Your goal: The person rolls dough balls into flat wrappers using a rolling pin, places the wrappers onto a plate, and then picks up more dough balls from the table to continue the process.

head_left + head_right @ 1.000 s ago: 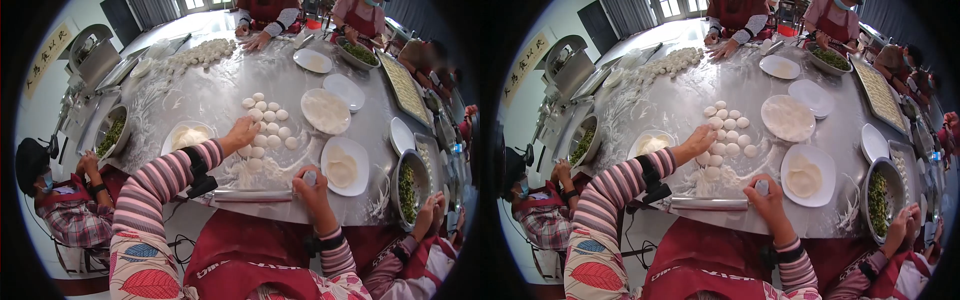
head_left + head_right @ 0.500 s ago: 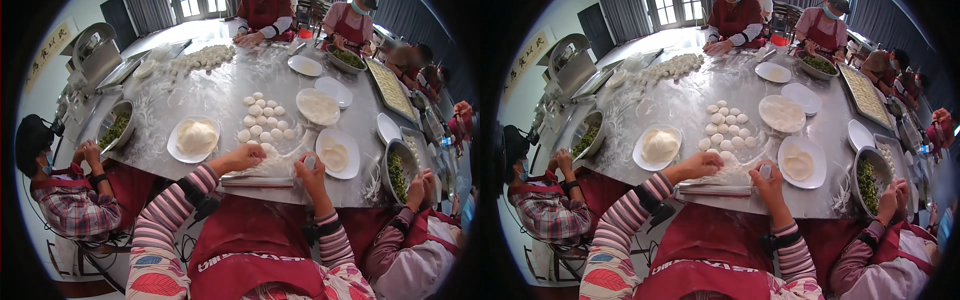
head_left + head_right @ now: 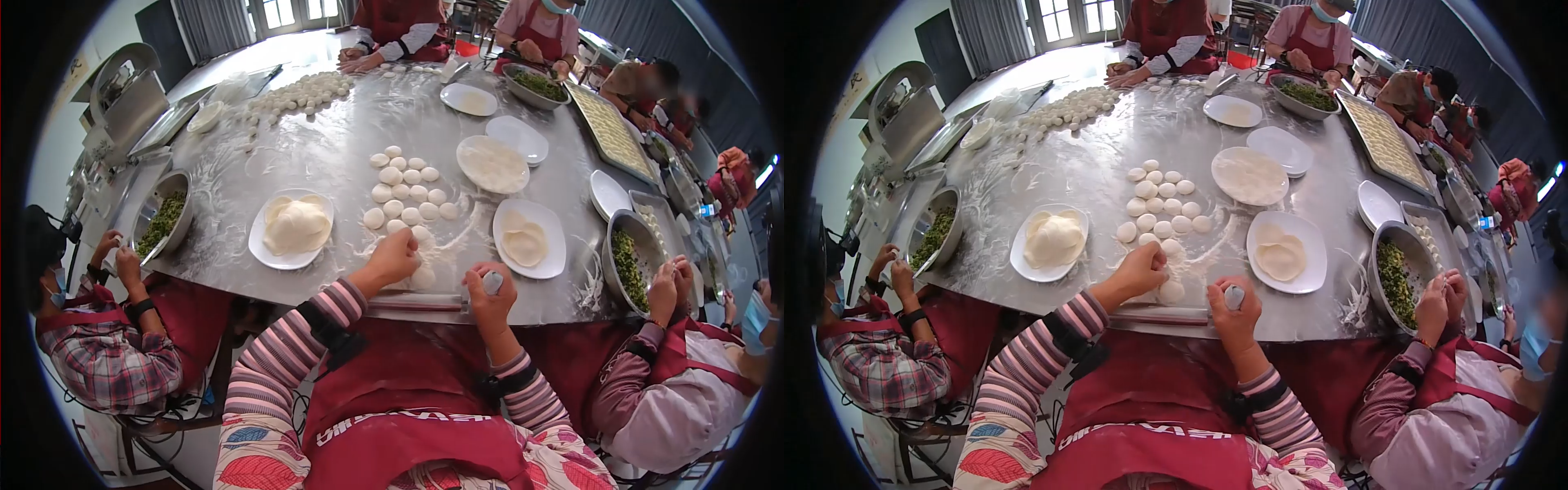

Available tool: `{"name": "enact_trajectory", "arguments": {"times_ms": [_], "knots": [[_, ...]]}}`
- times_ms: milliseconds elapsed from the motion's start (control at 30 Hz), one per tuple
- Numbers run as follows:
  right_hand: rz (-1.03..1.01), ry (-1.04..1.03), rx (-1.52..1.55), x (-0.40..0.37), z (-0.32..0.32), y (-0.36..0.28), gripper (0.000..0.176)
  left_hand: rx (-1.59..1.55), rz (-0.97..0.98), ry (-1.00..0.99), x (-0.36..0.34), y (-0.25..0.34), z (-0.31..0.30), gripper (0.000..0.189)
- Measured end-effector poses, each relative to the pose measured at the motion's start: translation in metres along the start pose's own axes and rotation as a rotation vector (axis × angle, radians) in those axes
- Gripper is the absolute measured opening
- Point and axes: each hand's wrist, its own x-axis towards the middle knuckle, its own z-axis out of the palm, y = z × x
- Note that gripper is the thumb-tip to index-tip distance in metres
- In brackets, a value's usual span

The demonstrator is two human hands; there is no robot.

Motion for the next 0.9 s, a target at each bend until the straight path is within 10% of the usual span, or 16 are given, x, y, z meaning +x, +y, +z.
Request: {"name": "enact_trajectory", "arguments": {"times_ms": [233,900], "knots": [[0.317,0.003,-0.021,-0.001,0.002,0.006,0.017,0.360,0.071,-0.219,-0.013,0.027,-0.004,0.027],[0.148,0.044,-0.222,0.030,0.022,0.033,0.019,0.180,0.080,-0.316,0.013,0.015,0.001,0.017]]}}
